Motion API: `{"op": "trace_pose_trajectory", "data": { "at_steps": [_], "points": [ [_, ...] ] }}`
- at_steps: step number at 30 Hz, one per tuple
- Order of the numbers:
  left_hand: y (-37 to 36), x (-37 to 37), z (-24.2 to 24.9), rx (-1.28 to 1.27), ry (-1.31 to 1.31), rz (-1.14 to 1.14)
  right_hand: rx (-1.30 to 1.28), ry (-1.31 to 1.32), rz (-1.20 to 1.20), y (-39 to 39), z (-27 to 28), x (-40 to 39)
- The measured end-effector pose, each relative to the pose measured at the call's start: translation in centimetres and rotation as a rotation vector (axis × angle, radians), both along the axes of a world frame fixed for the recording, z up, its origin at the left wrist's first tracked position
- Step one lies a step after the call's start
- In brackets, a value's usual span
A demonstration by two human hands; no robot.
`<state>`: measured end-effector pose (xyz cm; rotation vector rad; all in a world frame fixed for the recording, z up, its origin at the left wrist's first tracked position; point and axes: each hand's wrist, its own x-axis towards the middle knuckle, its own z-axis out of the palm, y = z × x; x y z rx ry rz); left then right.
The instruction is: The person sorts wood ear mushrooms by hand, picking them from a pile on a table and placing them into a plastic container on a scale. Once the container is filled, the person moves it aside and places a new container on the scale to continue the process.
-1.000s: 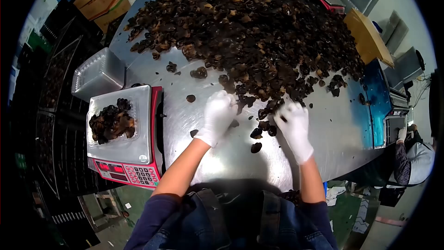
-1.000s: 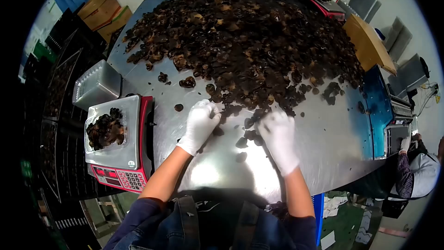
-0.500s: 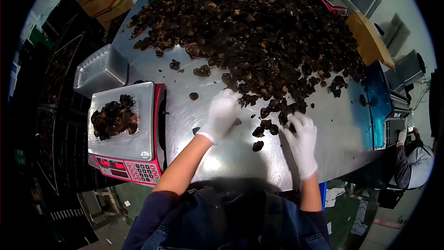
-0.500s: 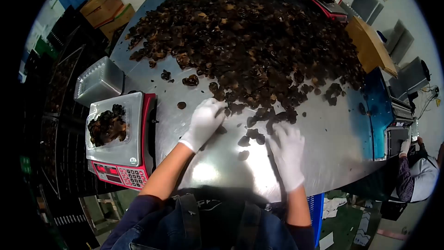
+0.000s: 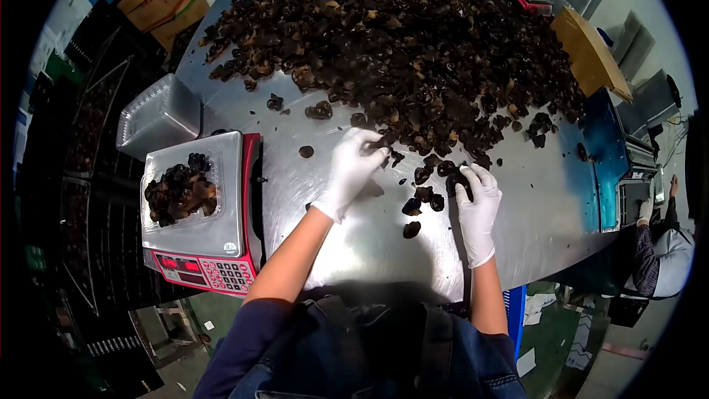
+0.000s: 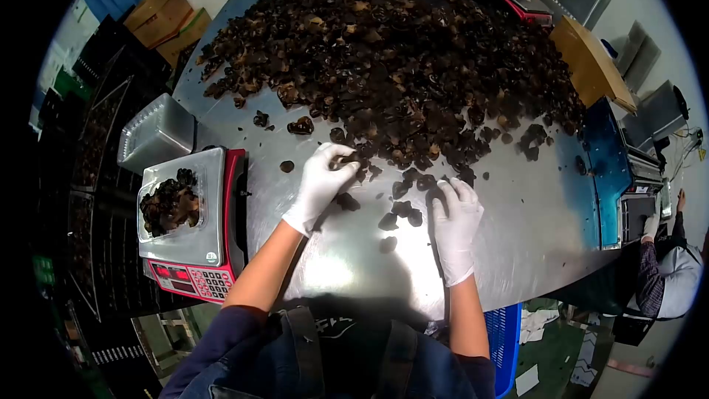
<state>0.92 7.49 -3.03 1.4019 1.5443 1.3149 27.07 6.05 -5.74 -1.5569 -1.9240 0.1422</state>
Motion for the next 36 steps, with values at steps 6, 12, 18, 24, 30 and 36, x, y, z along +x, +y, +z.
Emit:
{"op": "trace_pose_trajectory", "data": {
  "at_steps": [6, 12, 18, 24, 30, 36],
  "points": [
    [-2.4, -2.2, -1.2, -0.201, 0.121, 0.053, -0.05, -0.153, 0.133, 0.9, 0.0, -3.6],
    [-1.6, -0.6, -0.8, -0.017, 0.623, -0.083, -0.023, -0.135, 0.118, -1.0, 0.2, -1.1],
    [3.4, 3.1, -3.0, -0.035, 1.12, -0.134, 0.055, -0.03, -0.005, -3.5, 1.2, 2.9],
    [0.8, 3.6, -2.7, 0.183, 0.804, -0.063, 0.108, -0.013, -0.057, -4.5, 2.4, 8.0],
    [-13.0, 14.5, -0.8, 0.536, 0.469, -0.854, -0.092, 0.08, -0.008, -0.4, 3.0, 6.3],
    [-9.0, 7.0, 1.1, 0.307, 0.768, -0.691, -0.238, -0.248, 0.101, 0.8, 0.7, 2.9]
  ]
}}
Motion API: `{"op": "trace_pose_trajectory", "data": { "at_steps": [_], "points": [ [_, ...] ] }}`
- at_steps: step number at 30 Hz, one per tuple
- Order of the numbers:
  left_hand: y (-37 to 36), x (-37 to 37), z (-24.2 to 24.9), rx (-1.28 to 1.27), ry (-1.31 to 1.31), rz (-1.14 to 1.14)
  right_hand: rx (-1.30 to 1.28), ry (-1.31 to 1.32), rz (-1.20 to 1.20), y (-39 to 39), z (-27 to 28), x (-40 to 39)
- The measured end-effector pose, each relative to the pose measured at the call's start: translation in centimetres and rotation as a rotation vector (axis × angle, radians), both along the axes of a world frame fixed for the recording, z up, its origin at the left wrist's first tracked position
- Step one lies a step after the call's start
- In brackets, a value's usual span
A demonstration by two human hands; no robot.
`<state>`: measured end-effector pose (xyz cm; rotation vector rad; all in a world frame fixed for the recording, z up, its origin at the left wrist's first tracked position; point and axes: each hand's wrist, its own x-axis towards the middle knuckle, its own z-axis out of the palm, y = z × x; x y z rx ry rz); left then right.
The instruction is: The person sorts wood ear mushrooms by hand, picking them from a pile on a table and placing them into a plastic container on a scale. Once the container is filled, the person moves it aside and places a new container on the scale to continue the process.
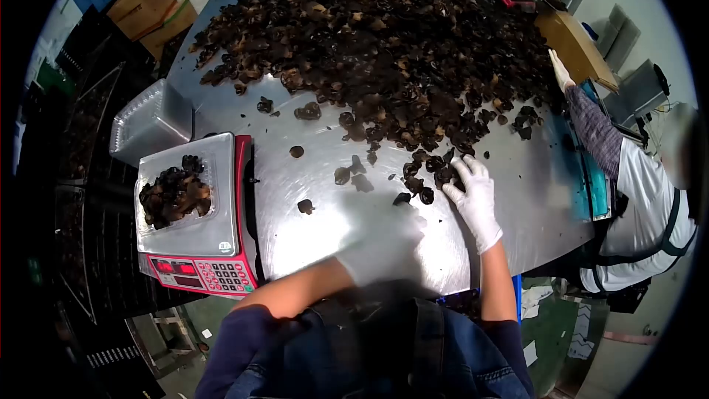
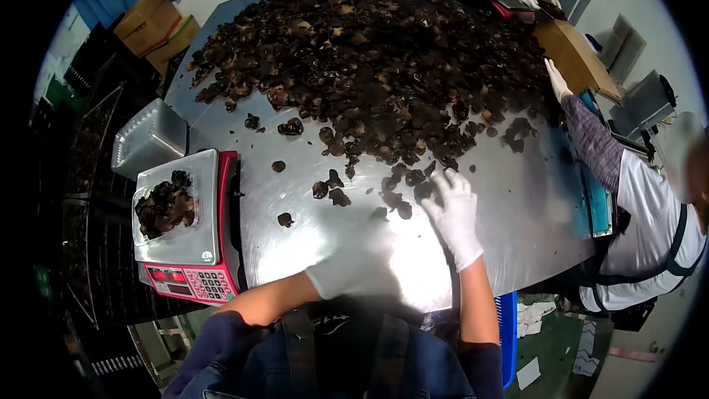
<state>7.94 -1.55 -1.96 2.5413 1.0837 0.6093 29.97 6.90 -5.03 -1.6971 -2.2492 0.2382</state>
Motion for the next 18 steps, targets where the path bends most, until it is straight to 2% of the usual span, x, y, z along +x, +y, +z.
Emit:
{"op": "trace_pose_trajectory", "data": {
  "at_steps": [2, 3, 5, 6, 8, 9, 10, 11, 14, 15, 17, 18],
  "points": [
    [1.3, -2.1, -2.1, -0.081, 0.134, 0.354, 0.071, 0.025, 0.011, -1.7, -0.1, -0.1],
    [1.7, -3.2, -1.7, -0.085, 0.136, 0.354, 0.088, 0.074, -0.011, -2.2, -0.1, 0.0],
    [2.7, -4.7, -0.7, -0.085, -0.09, 0.418, 0.227, 0.173, -0.104, -2.9, -0.2, 0.1],
    [3.4, -4.4, -1.3, -0.089, -0.091, 0.417, 0.174, 0.221, -0.118, -3.1, 0.2, -0.2],
    [5.4, -2.8, -3.2, 0.122, -0.2, 0.35, 0.099, 0.26, -0.099, -3.2, 1.1, -1.5],
    [6.1, -1.8, -3.3, 0.126, -0.205, 0.348, 0.073, 0.251, -0.067, -3.3, 1.3, -2.4],
    [6.8, -0.8, -3.4, 0.048, -0.074, 0.354, 0.035, 0.208, -0.029, -3.4, 1.6, -3.4],
    [7.4, -0.1, -3.4, -0.03, 0.057, 0.358, 0.105, 0.127, 0.002, -3.3, 1.1, -4.1],
    [8.8, 1.1, -4.3, -0.147, 0.147, 0.4, 0.089, 0.052, -0.004, -3.3, -0.6, -3.9],
    [8.5, 0.9, -4.0, -0.147, 0.146, 0.402, 0.104, 0.164, -0.021, -3.6, -0.3, -3.6],
    [6.9, -0.8, -2.1, -0.069, -0.215, 0.437, 0.155, 0.348, -0.05, -4.7, 0.9, -3.1],
    [5.8, -2.1, 0.3, -0.133, -0.284, 0.46, 0.157, 0.324, -0.024, -5.6, 1.7, -2.3]
  ]
}}
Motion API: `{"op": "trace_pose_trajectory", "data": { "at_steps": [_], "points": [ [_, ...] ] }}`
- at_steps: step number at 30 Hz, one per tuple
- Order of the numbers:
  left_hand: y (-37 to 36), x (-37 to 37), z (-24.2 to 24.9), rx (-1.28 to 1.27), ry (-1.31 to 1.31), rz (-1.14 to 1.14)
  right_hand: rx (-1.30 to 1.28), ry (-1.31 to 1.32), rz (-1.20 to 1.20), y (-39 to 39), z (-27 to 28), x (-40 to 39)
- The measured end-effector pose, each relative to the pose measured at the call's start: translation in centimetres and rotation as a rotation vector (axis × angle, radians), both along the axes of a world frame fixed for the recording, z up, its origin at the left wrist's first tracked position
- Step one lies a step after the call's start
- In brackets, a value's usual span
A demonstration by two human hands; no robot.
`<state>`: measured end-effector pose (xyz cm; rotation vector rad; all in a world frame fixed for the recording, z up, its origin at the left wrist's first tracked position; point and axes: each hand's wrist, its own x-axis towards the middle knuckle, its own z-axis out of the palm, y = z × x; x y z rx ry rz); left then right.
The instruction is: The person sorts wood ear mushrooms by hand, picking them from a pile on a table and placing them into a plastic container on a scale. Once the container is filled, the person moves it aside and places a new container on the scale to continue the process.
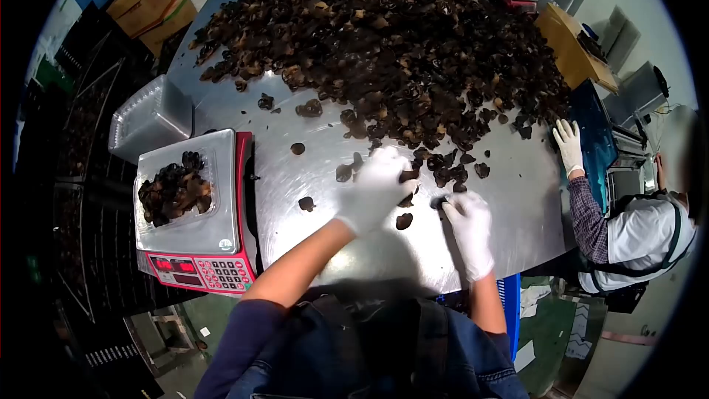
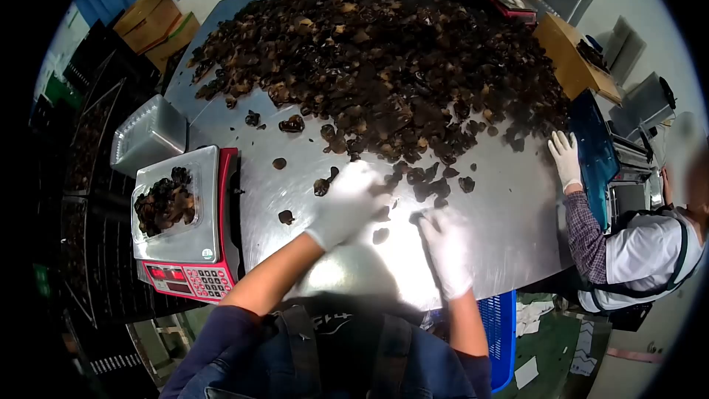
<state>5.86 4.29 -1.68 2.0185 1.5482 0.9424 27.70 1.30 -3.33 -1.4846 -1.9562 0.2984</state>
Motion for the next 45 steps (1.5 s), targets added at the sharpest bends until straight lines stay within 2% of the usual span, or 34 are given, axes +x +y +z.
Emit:
{"op": "trace_pose_trajectory", "data": {
  "at_steps": [1, 3, 5, 7, 8, 9, 11, 13, 15, 19, 21, 22, 25, 30, 34, 39, 41, 45],
  "points": [
    [-0.5, -1.3, 0.3, -0.081, -0.099, 0.024, 0.009, -0.027, 0.022, -1.0, 0.8, 1.4],
    [-1.9, -4.4, 0.1, 0.038, -0.252, 0.082, -0.246, -0.245, 0.157, -4.4, 1.9, 5.3],
    [-3.6, -7.3, 1.4, -0.156, -0.203, 0.281, -0.588, -0.497, 0.337, -7.7, 5.4, 9.2],
    [-4.4, -10.0, -0.9, -0.079, -0.43, 0.366, -0.514, -0.553, 0.266, -8.7, 5.4, 10.5],
    [-4.8, -10.8, -1.7, -0.043, -0.424, 0.405, -0.439, -0.604, 0.189, -8.9, 5.2, 10.4],
    [-5.1, -11.1, -2.1, -0.04, -0.415, 0.415, -0.436, -0.597, 0.2, -8.3, 4.8, 9.2],
    [-5.3, -10.8, -2.6, -0.05, -0.257, 0.492, -0.171, -0.477, 0.119, -5.5, 3.9, 4.6],
    [-5.5, -10.1, -2.5, -0.042, -0.162, 0.479, -0.219, -0.208, 0.215, -3.4, 2.8, -0.1],
    [-5.1, -10.2, -4.3, 0.064, -0.079, 0.427, -0.199, -0.326, 0.281, -1.9, 2.5, -4.0],
    [-4.8, -8.2, -5.5, 0.108, 0.175, 0.362, -0.144, -0.339, 0.336, -1.3, -0.4, -6.1],
    [-4.1, -7.0, -5.3, 0.094, 0.116, 0.395, -0.157, -0.23, 0.309, -1.4, -0.7, -5.9],
    [-4.0, -6.8, -5.2, 0.076, 0.059, 0.42, -0.253, -0.171, 0.276, -1.4, -0.3, -5.8],
    [-3.6, -7.2, -5.7, 0.037, 0.027, 0.454, -0.218, -0.206, 0.196, -1.9, -1.5, -5.3],
    [-3.5, -7.7, -5.7, 0.117, 0.121, 0.389, -0.114, -0.029, 0.164, -2.0, -2.2, -6.2],
    [-2.9, -8.0, -7.0, 0.123, 0.125, 0.378, -0.151, 0.123, 0.189, -1.2, -0.9, -7.4],
    [-3.2, -8.1, -7.2, 0.138, 0.083, 0.46, -0.119, 0.131, 0.198, 0.8, -0.9, -9.5],
    [-3.0, -7.6, -6.9, 0.082, -0.089, 0.506, -0.135, 0.131, 0.212, 1.6, -1.2, -10.8],
    [-1.5, -6.3, -4.9, 0.076, -0.25, 0.476, -0.223, -0.096, 0.265, 1.8, -0.3, -12.6]
  ]
}}
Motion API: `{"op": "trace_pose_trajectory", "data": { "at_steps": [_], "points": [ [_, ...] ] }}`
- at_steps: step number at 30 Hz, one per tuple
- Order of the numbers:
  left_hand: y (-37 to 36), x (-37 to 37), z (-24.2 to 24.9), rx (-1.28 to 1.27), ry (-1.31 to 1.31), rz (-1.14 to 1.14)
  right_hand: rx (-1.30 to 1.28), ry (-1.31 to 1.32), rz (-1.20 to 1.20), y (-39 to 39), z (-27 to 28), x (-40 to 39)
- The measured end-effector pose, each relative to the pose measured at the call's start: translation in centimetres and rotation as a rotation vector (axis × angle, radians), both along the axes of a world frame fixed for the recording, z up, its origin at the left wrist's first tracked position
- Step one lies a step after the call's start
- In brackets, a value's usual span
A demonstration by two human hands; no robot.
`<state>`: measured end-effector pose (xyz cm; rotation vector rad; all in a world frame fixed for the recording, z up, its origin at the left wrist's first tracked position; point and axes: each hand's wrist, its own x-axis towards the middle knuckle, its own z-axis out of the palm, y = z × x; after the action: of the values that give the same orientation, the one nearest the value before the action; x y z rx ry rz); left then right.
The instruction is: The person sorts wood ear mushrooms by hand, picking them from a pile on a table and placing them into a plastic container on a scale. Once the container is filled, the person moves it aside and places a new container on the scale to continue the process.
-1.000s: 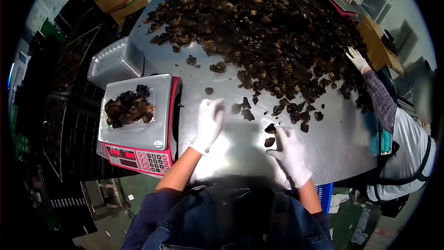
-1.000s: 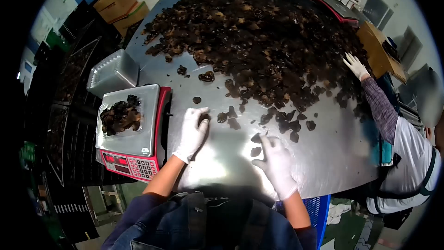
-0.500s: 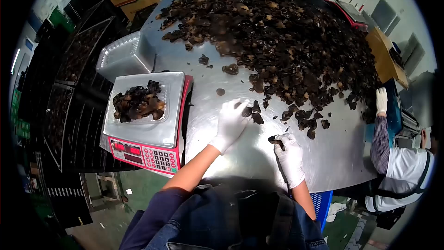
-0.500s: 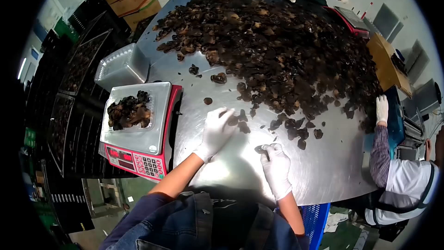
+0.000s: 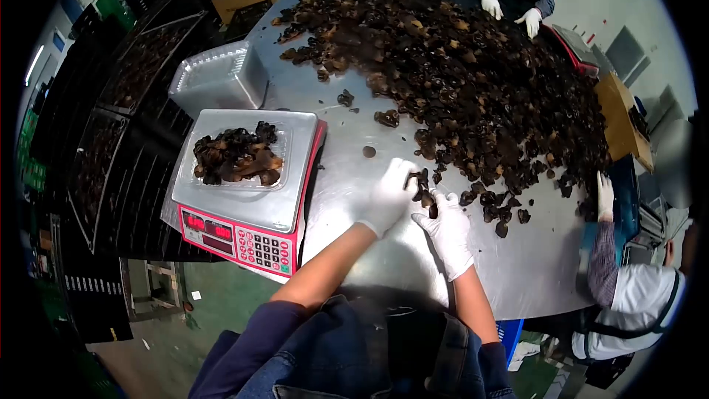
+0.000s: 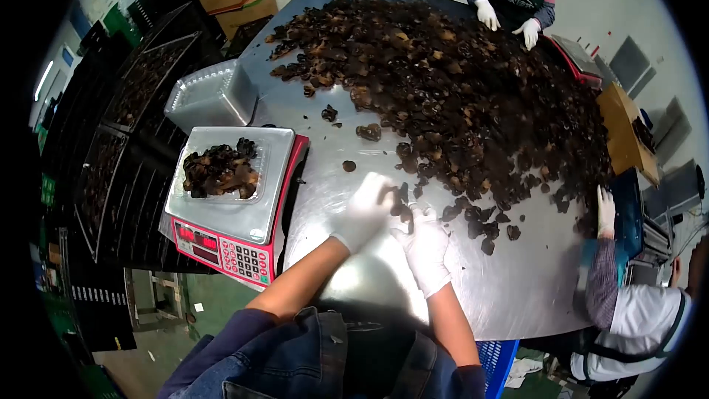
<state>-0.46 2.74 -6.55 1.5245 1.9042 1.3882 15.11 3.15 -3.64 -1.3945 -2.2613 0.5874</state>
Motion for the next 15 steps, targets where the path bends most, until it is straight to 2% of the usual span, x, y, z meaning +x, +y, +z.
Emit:
{"op": "trace_pose_trajectory", "data": {
  "at_steps": [2, 4, 5, 6, 7, 8, 10, 11, 12, 13, 15],
  "points": [
    [1.2, 0.6, 0.9, -0.068, 0.045, -0.147, 0.026, -0.098, 0.004, 0.1, -0.8, -0.5],
    [1.9, 1.2, -0.3, -0.026, 0.107, -0.23, 0.051, -0.261, -0.065, 0.0, -0.8, -1.4],
    [2.4, 1.3, -0.1, -0.164, 0.229, -0.259, 0.012, -0.207, -0.126, 0.2, -0.8, -2.0],
    [3.1, 1.4, 0.1, -0.31, 0.346, -0.276, 0.104, -0.039, -0.117, 0.1, -1.6, -1.6],
    [4.2, 2.0, -1.2, -0.341, 0.366, -0.26, 0.101, -0.042, -0.078, 0.1, -0.6, -1.3],
    [5.4, 2.2, -2.5, -0.371, 0.385, -0.244, 0.136, -0.073, -0.095, 0.7, -2.1, -1.0],
    [6.0, 2.3, -2.0, -0.387, 0.394, -0.261, 0.24, 0.031, -0.063, 0.9, -2.8, -0.5],
    [5.8, 2.3, -2.4, -0.318, 0.367, -0.234, 0.196, -0.061, -0.087, 1.3, -3.4, -0.1],
    [5.7, 2.0, -2.6, -0.246, 0.345, -0.217, 0.232, -0.001, -0.072, 1.3, -3.5, 0.1],
    [4.6, 1.6, -0.7, -0.245, 0.223, -0.2, 0.215, 0.015, -0.077, 1.5, -3.9, 0.4],
    [3.9, 1.1, 0.6, -0.133, 0.157, -0.127, 0.13, 0.109, -0.086, 1.7, -3.8, 0.5]
  ]
}}
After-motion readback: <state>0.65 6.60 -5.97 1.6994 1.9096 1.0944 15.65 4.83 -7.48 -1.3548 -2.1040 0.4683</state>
